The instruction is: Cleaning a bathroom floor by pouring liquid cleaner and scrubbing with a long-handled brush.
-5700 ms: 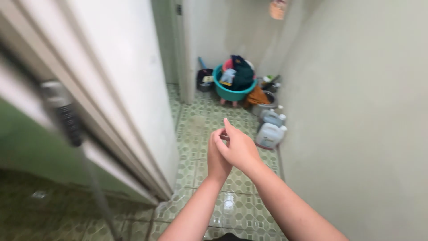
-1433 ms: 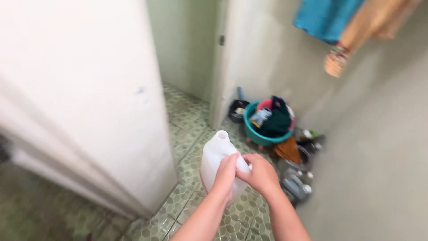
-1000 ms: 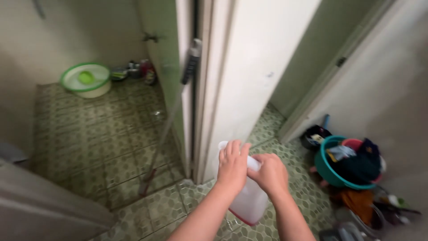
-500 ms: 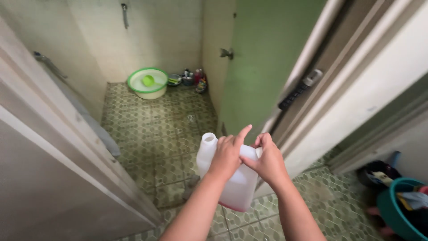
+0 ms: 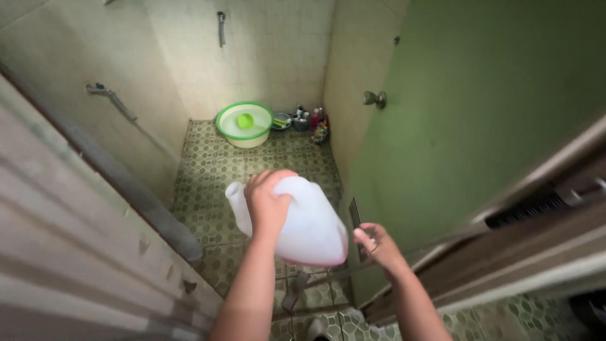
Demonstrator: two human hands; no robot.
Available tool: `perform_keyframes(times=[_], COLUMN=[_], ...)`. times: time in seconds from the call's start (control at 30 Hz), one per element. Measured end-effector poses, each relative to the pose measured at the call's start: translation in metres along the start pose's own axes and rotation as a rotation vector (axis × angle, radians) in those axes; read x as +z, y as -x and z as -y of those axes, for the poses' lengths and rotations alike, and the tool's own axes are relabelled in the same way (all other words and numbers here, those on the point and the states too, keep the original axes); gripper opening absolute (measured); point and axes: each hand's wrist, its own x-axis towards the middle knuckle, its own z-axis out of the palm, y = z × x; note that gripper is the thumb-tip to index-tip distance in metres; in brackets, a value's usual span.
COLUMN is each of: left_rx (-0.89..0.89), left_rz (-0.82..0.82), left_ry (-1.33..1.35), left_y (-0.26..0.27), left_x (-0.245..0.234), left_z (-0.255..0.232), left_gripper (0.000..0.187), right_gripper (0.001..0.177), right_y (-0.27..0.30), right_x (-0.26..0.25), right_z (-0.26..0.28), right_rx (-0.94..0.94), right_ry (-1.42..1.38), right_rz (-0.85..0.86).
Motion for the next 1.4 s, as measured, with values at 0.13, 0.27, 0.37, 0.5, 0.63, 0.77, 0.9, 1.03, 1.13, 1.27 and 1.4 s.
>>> perform_keyframes(times=[0.13,0.27,0.37,0.5,0.63,0.77,0.9,1.03,1.13,1.27,1.4], left_rx=[-0.078,-0.127,-0.125,-0.183,-0.189,-0.183,-0.272,-0.282,-0.309,-0.308,-0.152], left_rz=[-0.054,-0.081,-0.131,-0.154,-0.133,-0.042,0.033,0.054,0.055,-0.017,-0.134], left_ry=[0.033,0.088,0.122,0.19,0.24,0.404,0.531,0.574,0.607,0.488,0.092], left_y=[-0.052,-0.1,-0.128,-0.165,-0.199,-0.238,-0.282,-0.331,-0.371,-0.42,-0.459], left_x=[0.027,0.048,0.063,0.08,0.107,0.131,0.155,0.185,0.206,0.232,0.246], left_z=[0.02,0.028,0.037,0.043,0.068,0.095,0.132,0.203,0.258,0.316,0.366], left_gripper=[0.04,0.042,0.044,0.045,0.045,0.041,0.035,0.032,0.031,0.033,0.043], right_gripper=[0.089,0.116,0.114,0.076,0.062,0.062,0.065,0.072,0.079,0.079,0.08], right_y=[-0.063,-0.114,-0.156,-0.202,-0.217,-0.238,-0.26,-0.313,-0.355,-0.415,-0.465], right_x=[0.013,0.012,0.015,0.026,0.03,0.036,0.048,0.068,0.094,0.127,0.162], right_z=[0.017,0.048,0.047,0.036,0.061,0.064,0.091,0.113,0.14,0.167,0.186], right_rx=[0.043,0.022,0.024,-0.051,-0.037,-0.022,-0.064,-0.088,-0.102,-0.126,-0.135], right_ry=[0.104,0.098,0.067,-0.061,-0.071,-0.126,-0.25,-0.23,-0.104,-0.112,-0.111], right_rz=[0.251,0.313,0.376,0.432,0.346,0.243,0.177,0.096,0.042,0.004,-0.011])
